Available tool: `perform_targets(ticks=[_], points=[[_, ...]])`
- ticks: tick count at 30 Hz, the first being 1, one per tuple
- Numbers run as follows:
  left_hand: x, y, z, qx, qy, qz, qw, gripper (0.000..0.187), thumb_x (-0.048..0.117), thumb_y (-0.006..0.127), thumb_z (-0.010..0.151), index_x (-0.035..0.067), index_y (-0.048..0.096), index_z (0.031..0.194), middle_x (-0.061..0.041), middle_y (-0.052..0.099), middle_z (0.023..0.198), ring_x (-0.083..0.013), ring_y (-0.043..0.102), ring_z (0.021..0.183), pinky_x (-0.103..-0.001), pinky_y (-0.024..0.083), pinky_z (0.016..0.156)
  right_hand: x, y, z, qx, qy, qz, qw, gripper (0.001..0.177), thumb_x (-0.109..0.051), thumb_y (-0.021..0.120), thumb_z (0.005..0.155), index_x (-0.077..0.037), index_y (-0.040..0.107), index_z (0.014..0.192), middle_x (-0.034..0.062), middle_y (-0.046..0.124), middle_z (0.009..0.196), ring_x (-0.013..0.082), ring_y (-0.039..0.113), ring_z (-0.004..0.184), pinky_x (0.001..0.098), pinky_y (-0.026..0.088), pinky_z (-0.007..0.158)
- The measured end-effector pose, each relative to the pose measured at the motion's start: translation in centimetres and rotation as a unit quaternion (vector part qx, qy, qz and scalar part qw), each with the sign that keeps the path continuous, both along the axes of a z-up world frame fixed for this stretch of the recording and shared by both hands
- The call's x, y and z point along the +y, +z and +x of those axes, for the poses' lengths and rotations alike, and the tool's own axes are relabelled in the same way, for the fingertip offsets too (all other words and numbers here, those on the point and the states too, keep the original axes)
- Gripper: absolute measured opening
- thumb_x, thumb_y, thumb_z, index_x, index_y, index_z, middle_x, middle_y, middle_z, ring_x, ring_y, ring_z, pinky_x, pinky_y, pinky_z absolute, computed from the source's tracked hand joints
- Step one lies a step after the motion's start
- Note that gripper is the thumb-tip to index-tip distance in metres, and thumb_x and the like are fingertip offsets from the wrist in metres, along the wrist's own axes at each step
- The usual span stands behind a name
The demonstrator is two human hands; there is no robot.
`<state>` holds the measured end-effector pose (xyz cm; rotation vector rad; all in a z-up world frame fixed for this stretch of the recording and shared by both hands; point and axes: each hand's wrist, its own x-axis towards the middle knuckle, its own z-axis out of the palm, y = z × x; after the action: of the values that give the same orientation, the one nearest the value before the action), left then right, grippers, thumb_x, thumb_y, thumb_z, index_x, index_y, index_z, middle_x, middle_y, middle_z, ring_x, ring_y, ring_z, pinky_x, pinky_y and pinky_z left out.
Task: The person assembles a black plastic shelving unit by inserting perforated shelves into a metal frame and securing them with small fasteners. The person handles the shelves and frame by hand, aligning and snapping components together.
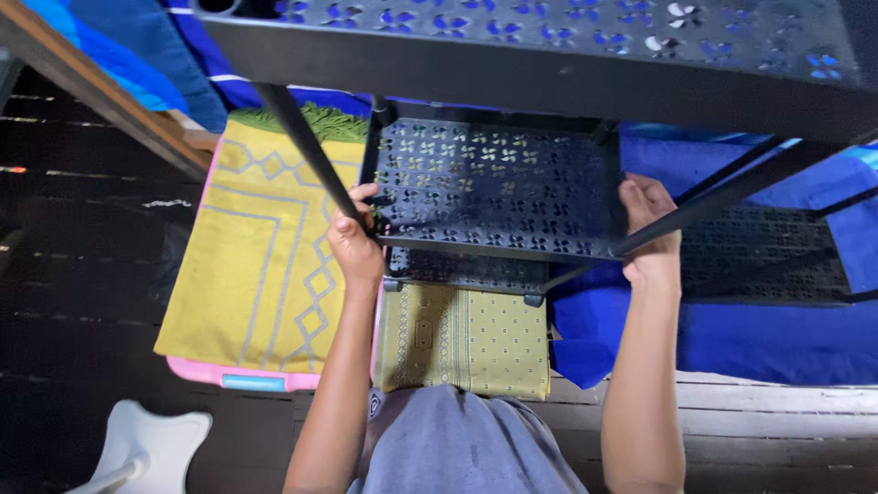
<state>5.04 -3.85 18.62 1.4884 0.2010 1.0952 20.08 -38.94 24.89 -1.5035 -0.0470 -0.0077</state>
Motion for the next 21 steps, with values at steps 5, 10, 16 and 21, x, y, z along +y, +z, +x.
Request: perform_targets(ticks=[5,10,16,21], points=[[0.0,0.3,-0.3,0.017,-0.009,-0.011,1.0,0.082,0.077,0.025,0.102,0.0,0.044,0.081,-0.016,0.07,0.106,-0.0225,0.055,0.095,-0.043,0.043,0.107,0.7,1.2,0.1,0.023,-0.024,-0.064,0.997,0.024,-0.012,0.075,0.094,0.0,0.068,0.113,0.0026,0.071,0.102,0.0073,0.065,0.093,0.0211,0.051,0.087],[0.0,0.5,-0.5,0.022,0.0,0.006,1.0,0.084,0.076,0.024,0.103,-0.001,0.045,0.079,-0.017,0.069,0.106,-0.0277,0.057,0.108,-0.043,0.041,0.109,1.5,1.7,-0.3,0.016,-0.044,-0.041,0.998,0.016,-0.007,0.074,0.095,0.001,0.068,0.108,0.0013,0.069,0.091,0.005,0.061,0.08,0.0207,0.048,0.075],[0.0,0.4,-0.6,0.028,-0.007,0.001,1.0,0.084,0.077,0.024,0.103,-0.001,0.045,0.079,-0.017,0.069,0.108,-0.0294,0.057,0.115,-0.041,0.043,0.101,1.6,1.4,-0.3,-0.006,-0.039,0.006,0.999,0.011,-0.004,0.075,0.094,-0.001,0.069,0.104,0.001,0.07,0.092,0.0048,0.063,0.081,0.0203,0.049,0.078],[0.1,0.4,-0.6,0.046,-0.012,-0.031,0.998,0.085,0.078,0.025,0.099,-0.001,0.046,0.08,-0.016,0.071,0.112,-0.0245,0.051,0.091,-0.038,0.04,0.083,1.8,1.5,-0.6,-0.025,-0.049,-0.006,0.998,0.011,-0.003,0.075,0.094,-0.002,0.069,0.104,0.001,0.07,0.091,0.0049,0.063,0.082,0.0214,0.05,0.083]])
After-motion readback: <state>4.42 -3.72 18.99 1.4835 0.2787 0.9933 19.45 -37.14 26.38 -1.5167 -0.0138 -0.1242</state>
